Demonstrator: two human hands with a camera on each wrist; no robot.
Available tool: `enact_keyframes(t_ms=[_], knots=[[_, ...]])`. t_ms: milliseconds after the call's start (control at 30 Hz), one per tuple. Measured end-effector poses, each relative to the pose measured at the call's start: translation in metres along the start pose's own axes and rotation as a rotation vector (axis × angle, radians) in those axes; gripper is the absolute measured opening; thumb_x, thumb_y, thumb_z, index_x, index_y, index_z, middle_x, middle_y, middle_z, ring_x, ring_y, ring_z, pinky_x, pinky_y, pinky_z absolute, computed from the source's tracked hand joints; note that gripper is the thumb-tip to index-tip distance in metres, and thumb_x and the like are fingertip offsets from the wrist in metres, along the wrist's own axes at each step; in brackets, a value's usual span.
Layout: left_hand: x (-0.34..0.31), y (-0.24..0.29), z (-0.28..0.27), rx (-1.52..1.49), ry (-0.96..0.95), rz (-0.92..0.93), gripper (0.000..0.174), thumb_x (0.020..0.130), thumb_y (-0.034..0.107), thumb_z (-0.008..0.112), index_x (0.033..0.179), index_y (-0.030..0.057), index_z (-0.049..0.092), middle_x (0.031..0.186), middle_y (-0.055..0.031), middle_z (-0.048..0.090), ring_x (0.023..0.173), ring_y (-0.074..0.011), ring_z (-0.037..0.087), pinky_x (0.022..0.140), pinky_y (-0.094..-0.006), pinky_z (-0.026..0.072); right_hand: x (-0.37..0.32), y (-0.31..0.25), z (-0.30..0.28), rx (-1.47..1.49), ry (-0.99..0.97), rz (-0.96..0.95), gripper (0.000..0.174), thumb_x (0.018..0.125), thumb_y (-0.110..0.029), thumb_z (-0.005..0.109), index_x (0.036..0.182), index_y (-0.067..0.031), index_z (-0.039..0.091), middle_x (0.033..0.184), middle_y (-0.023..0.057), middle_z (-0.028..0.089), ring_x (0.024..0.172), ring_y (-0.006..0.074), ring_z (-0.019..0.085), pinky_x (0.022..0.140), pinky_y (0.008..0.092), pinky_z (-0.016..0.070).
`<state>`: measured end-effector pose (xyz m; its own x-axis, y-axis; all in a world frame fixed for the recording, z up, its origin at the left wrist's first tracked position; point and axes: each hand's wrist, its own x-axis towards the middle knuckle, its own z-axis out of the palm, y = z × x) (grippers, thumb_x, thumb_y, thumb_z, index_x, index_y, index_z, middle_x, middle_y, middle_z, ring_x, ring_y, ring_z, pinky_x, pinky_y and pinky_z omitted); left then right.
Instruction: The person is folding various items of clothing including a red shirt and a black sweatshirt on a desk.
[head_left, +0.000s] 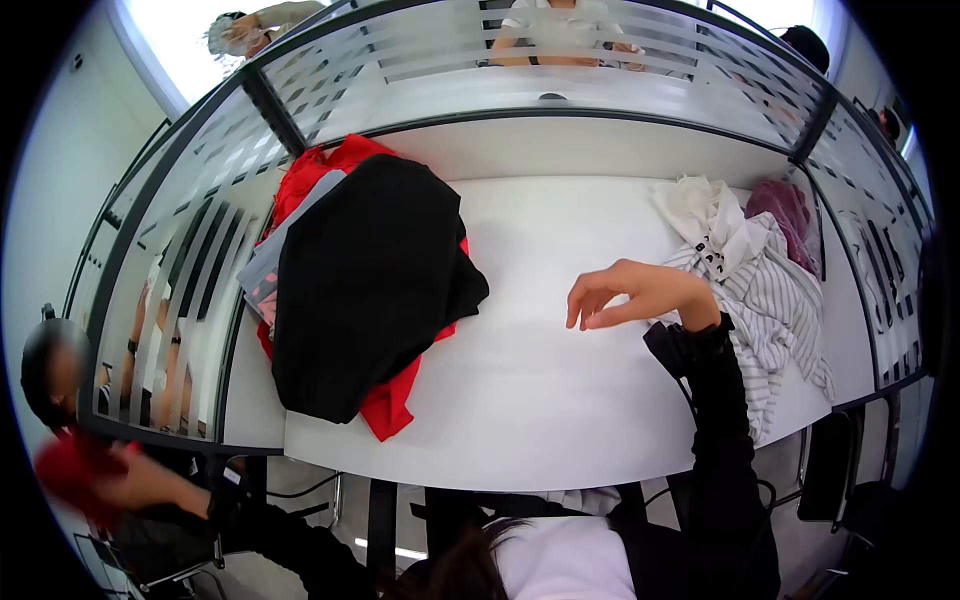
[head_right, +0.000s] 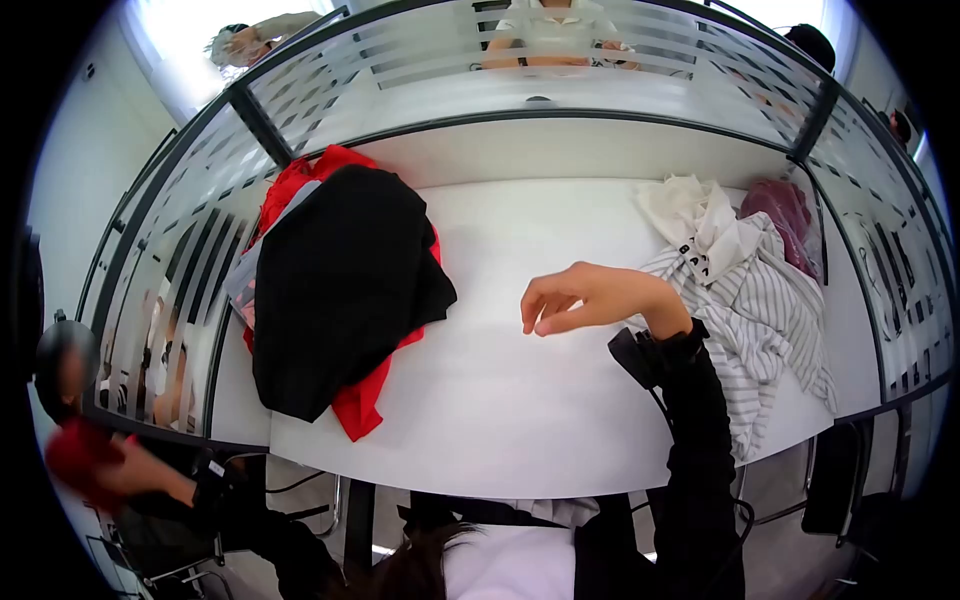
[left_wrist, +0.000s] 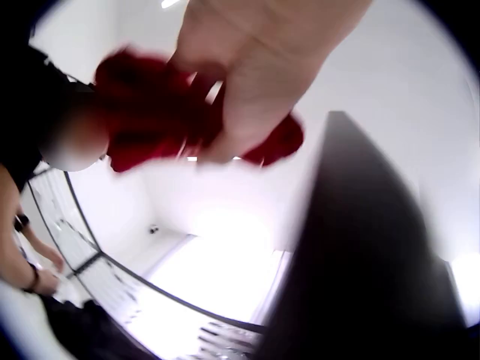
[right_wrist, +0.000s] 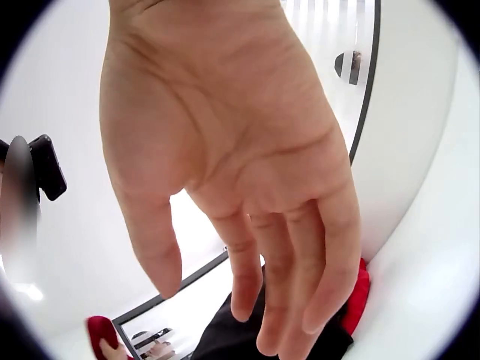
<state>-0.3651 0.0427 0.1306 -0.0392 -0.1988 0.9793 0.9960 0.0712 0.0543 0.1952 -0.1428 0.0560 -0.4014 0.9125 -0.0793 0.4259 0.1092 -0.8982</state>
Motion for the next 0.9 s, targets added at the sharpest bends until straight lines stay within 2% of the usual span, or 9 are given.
enact_keyframes(t_ms=[100,133,167,300,367,467,633,767,900], knots=[[-0.07,-0.047,0.047,-0.697,-1.109,0.036,0.029,0.079,0.01,0.059,0.103,-0.0049,0.051,0.095,-0.0178,0.055,0.087,-0.0296,0.055,0.079,-0.0354,0.0423,0.001,-0.002,0.004,-0.042,-0.098,-0.006,0.02,0.085,-0.017,0.055,0.101,-0.0056,0.053,0.097,0.0046,0.061,0.085,0.017,0.06,0.076,0.03,0.0464],[-0.091,-0.052,0.051,-0.661,-1.052,0.367,0.03,0.08,0.007,0.058,0.108,-0.0027,0.05,0.098,-0.0167,0.056,0.089,-0.0261,0.055,0.081,-0.0334,0.0419,0.0,-0.004,0.004,-0.052,-0.132,0.002,0.022,0.085,-0.016,0.055,0.103,-0.005,0.053,0.099,0.0055,0.061,0.086,0.0177,0.06,0.079,0.0304,0.0464],[-0.118,-0.076,0.061,-0.763,-1.171,0.255,0.033,0.08,0.007,0.058,0.111,-0.0007,0.05,0.101,-0.0162,0.056,0.092,-0.0253,0.055,0.083,-0.0334,0.0416,0.0,-0.006,0.005,-0.054,-0.134,0.007,0.022,0.085,-0.016,0.055,0.104,-0.0048,0.053,0.098,0.0059,0.061,0.086,0.0183,0.059,0.08,0.0309,0.0463],[-0.102,-0.068,0.016,-0.507,-0.972,-0.642,0.022,0.083,0.007,0.054,0.103,-0.0036,0.053,0.101,-0.0131,0.057,0.091,-0.022,0.055,0.08,-0.0284,0.0446,0.003,-0.004,0.007,-0.065,-0.138,0.013,0.022,0.085,-0.016,0.055,0.104,-0.0046,0.053,0.098,0.006,0.061,0.086,0.0183,0.06,0.08,0.0304,0.046],[-0.09,-0.059,-0.001,-0.527,-0.429,-0.552,0.015,0.086,0.005,0.049,0.095,-0.0035,0.057,0.094,-0.0116,0.059,0.083,-0.0213,0.058,0.074,-0.0281,0.0486,0.009,0.004,0.008,-0.031,-0.137,0.011,0.021,0.086,-0.016,0.054,0.104,-0.0047,0.053,0.098,0.0059,0.061,0.086,0.0178,0.06,0.08,0.0303,0.0459],[-0.035,0.052,-0.062,-0.516,-0.167,-0.33,0.012,0.088,0.001,0.042,0.082,-0.0047,0.051,0.091,-0.0137,0.055,0.082,-0.0212,0.054,0.075,-0.0284,0.0476,0.018,0.018,0.012,0.089,-0.105,-0.01,0.018,0.087,-0.019,0.053,0.099,-0.0058,0.055,0.093,0.0054,0.062,0.085,0.0155,0.06,0.075,0.0292,0.0462],[-0.019,0.178,-0.08,-1.08,-1.031,0.221,0.035,0.081,0.017,0.058,0.11,-0.0006,0.05,0.114,-0.0169,0.05,0.102,-0.0292,0.051,0.087,-0.0389,0.0406,0.028,0.054,0.013,0.396,0.025,0.124,0.017,0.089,-0.017,0.048,0.094,-0.0029,0.057,0.092,0.0047,0.06,0.085,0.0141,0.057,0.078,0.0261,0.0446],[-0.079,0.241,-0.046,-0.656,-1.372,0.488,0.079,0.07,0.034,0.069,0.13,0.0022,0.03,0.13,-0.0235,0.031,0.119,-0.0368,0.034,0.091,-0.0428,0.0368,0.012,0.061,0.02,0.514,0.198,0.203,0.018,0.089,-0.017,0.048,0.092,-0.002,0.057,0.09,0.0058,0.06,0.084,0.0136,0.057,0.078,0.0258,0.0449],[-0.109,0.273,-0.025,-0.544,-1.416,0.578,0.066,0.069,0.035,0.069,0.115,-0.001,0.039,0.107,-0.0205,0.044,0.094,-0.0341,0.05,0.069,-0.041,0.0443,-0.013,0.078,0.026,0.577,0.276,0.224,0.019,0.089,-0.018,0.048,0.092,-0.0008,0.056,0.09,0.0081,0.059,0.084,0.0143,0.057,0.077,0.0262,0.0467]])
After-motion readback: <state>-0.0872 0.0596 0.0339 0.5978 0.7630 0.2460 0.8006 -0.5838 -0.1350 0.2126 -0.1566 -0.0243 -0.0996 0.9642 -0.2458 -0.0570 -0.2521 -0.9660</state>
